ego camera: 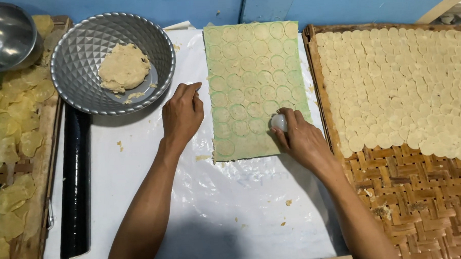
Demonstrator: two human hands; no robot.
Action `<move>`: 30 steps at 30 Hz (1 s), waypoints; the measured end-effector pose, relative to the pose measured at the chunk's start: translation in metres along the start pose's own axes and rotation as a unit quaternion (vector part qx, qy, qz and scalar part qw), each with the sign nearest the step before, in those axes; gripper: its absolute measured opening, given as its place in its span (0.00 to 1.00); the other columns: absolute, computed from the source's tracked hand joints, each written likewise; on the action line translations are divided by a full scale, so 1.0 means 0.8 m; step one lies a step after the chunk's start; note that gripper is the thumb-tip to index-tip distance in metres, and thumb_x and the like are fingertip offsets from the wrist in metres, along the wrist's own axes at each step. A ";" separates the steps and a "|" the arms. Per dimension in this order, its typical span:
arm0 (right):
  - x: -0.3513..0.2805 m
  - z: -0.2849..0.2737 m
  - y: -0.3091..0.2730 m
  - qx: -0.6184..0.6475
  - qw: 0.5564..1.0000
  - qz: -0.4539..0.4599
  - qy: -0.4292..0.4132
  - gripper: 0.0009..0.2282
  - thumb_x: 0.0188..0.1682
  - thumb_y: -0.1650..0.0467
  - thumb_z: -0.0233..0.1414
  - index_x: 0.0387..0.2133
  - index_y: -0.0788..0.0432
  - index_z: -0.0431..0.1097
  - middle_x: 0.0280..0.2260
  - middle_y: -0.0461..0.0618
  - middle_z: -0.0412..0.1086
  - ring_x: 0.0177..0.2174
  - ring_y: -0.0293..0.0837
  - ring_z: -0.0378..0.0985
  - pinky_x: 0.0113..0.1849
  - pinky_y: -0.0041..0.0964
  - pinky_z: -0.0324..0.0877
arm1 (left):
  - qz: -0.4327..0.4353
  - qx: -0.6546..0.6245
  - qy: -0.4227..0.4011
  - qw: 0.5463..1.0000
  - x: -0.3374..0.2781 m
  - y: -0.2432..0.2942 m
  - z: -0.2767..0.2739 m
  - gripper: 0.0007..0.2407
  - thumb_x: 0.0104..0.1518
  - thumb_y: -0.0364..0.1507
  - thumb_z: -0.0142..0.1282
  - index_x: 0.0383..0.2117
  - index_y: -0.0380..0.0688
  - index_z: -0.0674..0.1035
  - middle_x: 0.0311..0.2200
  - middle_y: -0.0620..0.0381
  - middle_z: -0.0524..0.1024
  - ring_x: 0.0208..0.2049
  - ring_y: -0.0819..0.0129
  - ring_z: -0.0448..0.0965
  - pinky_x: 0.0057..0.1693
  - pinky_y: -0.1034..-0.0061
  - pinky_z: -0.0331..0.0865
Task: Cutting small circular pieces from a flattened sheet of dough using a manual cutter and placing them onto a drying rack.
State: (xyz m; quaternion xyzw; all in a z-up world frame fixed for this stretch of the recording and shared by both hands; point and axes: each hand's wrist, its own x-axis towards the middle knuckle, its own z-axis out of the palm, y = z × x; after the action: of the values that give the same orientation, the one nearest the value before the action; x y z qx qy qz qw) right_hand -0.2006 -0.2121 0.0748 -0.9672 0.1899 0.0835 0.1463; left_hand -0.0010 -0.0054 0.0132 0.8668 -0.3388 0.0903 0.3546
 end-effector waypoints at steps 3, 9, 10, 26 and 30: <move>0.004 0.003 -0.006 -0.020 1.000 0.002 -0.008 0.20 0.56 0.59 0.41 0.57 0.55 0.55 0.39 0.58 0.68 0.37 0.69 0.81 0.37 0.64 0.75 | -0.004 0.001 -0.001 1.000 -0.001 -0.001 0.000 0.13 0.60 0.20 0.50 0.49 0.42 0.81 0.34 0.55 0.76 0.36 0.58 0.83 0.43 0.64 0.78; 0.016 0.004 -0.012 -0.049 0.999 -0.014 -0.020 0.19 0.57 0.60 0.40 0.58 0.57 0.55 0.37 0.58 0.67 0.36 0.67 0.81 0.37 0.63 0.75 | 0.005 0.008 0.001 1.000 0.003 -0.006 0.006 0.12 0.61 0.20 0.50 0.48 0.42 0.81 0.33 0.56 0.75 0.35 0.59 0.83 0.42 0.66 0.78; 0.020 0.010 -0.007 -0.048 0.998 -0.013 -0.023 0.19 0.57 0.60 0.40 0.58 0.57 0.55 0.37 0.58 0.67 0.36 0.67 0.81 0.37 0.63 0.75 | 0.003 0.007 -0.003 1.000 0.003 -0.006 0.008 0.12 0.61 0.20 0.50 0.48 0.42 0.81 0.33 0.56 0.75 0.35 0.59 0.83 0.42 0.66 0.78; 0.032 0.031 0.003 -0.166 0.985 -0.046 -0.022 0.20 0.59 0.56 0.32 0.53 0.58 0.56 0.34 0.58 0.67 0.33 0.67 0.82 0.35 0.61 0.75 | -0.020 -0.009 0.001 1.000 0.007 -0.009 0.012 0.12 0.60 0.22 0.49 0.46 0.42 0.82 0.33 0.54 0.76 0.36 0.55 0.83 0.43 0.62 0.77; 0.035 0.020 0.004 -0.137 0.989 -0.042 -0.049 0.21 0.59 0.56 0.32 0.55 0.57 0.56 0.38 0.62 0.69 0.36 0.69 0.82 0.39 0.62 0.75 | -0.061 0.008 -0.030 0.998 0.024 -0.018 0.020 0.13 0.58 0.23 0.49 0.46 0.43 0.82 0.32 0.55 0.77 0.36 0.53 0.83 0.44 0.57 0.77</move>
State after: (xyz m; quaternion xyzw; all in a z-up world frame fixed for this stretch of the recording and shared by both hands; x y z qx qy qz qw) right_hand -0.1782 -0.2196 0.0528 -0.9800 0.1289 0.1493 0.0252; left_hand 0.0216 -0.0193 0.0013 0.8908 -0.2953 0.0448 0.3425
